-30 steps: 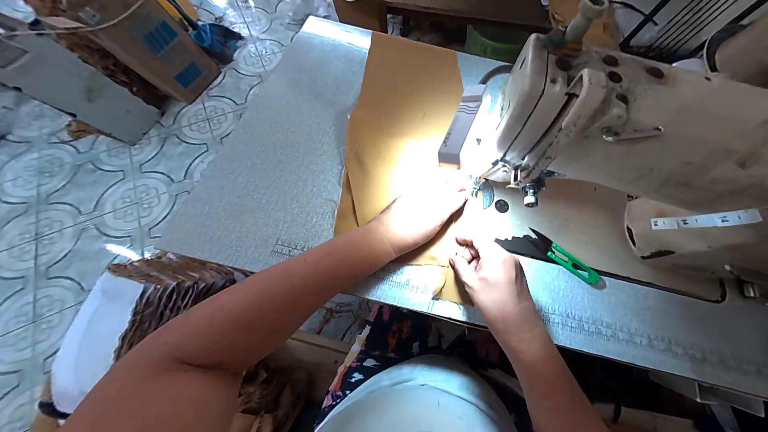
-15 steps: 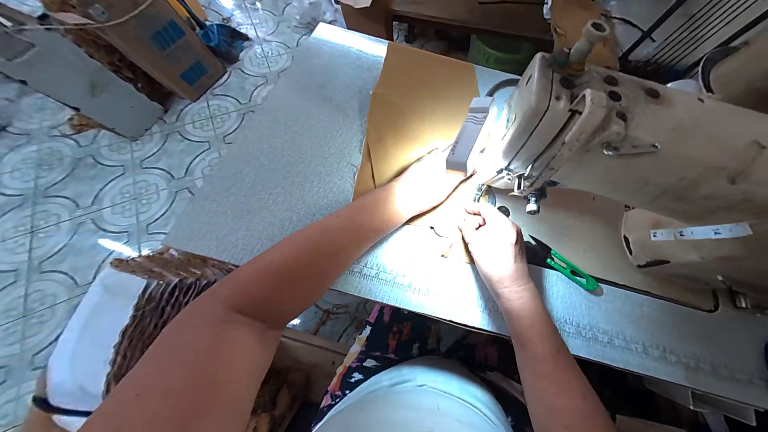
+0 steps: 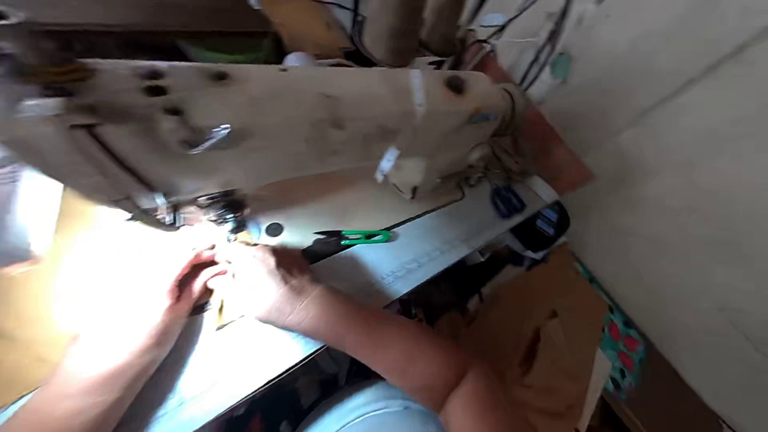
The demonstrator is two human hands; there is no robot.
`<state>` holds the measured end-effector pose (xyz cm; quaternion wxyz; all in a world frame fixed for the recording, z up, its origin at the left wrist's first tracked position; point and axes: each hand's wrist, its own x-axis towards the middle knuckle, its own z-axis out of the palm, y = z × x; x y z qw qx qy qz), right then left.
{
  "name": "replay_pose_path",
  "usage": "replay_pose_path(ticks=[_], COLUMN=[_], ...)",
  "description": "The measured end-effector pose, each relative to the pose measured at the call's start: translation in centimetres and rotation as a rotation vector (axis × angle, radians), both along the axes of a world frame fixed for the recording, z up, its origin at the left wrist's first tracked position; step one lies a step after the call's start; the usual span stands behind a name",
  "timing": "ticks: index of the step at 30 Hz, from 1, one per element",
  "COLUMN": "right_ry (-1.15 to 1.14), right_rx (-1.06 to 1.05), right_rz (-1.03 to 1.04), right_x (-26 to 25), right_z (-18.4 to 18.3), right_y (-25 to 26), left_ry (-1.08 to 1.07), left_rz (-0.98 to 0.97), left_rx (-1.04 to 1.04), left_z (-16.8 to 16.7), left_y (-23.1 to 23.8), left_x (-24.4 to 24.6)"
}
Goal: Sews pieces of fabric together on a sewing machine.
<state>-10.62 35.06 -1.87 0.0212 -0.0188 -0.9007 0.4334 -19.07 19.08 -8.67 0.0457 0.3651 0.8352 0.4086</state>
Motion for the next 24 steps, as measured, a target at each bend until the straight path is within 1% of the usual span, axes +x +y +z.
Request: replay_pose_path(ticks=[3,6,7,8,10,11,13,15,17,19,24], right_ry=[0.051,0.112,0.114,0.084,-0.009,-0.010,0.130,0.345,0.432,0.447,0.420], right_rx=[0.030,0.070,0.075,0.063,0.050,0.063,0.162,0.232,0.224,0.231,0.275], right_rz=[0.048,0.024,0.003,-0.025,-0.068,-0.082,-0.105,-0.114,-0.090,-0.078,-0.047], right_x=[0.6,1.1,1.3,1.7,2.5,2.7,2.3,1.6,1.3,1.1,1.0], right_z=[-0.3,-0.6,-0.6,-0.5,-0.6,-0.9,-2.2,-3.3,-3.6,-3.8,-3.9], right_y=[0.7,1.0,1.1,1.1,1.0,1.0,0.7,0.5,0.5,0.5,0.6], left_ry=[-0.039,-0.129,-0.142,-0.118,-0.006,0.031,0.082,0.178,0.257,0.309,0.310], left_rz=[0.043,0.175,0.194,0.170,0.124,0.132,0.142,0.131,0.126,0.124,0.114], left_rx=[-0.014,0.049,0.015,-0.050,-0.197,-0.258,-0.310,-0.285,-0.229,-0.161,-0.123], left_z=[-0.4,1.9,2.5,2.5,2.0,2.4,3.1,3.3,3.5,3.5,3.2], left_y=[-0.4,1.8,2.5,2.2,0.9,0.6,0.4,0.3,0.3,0.2,0.1], left_x=[-0.1,1.6,2.0,1.9,1.4,1.5,1.8,1.7,1.6,1.5,1.3])
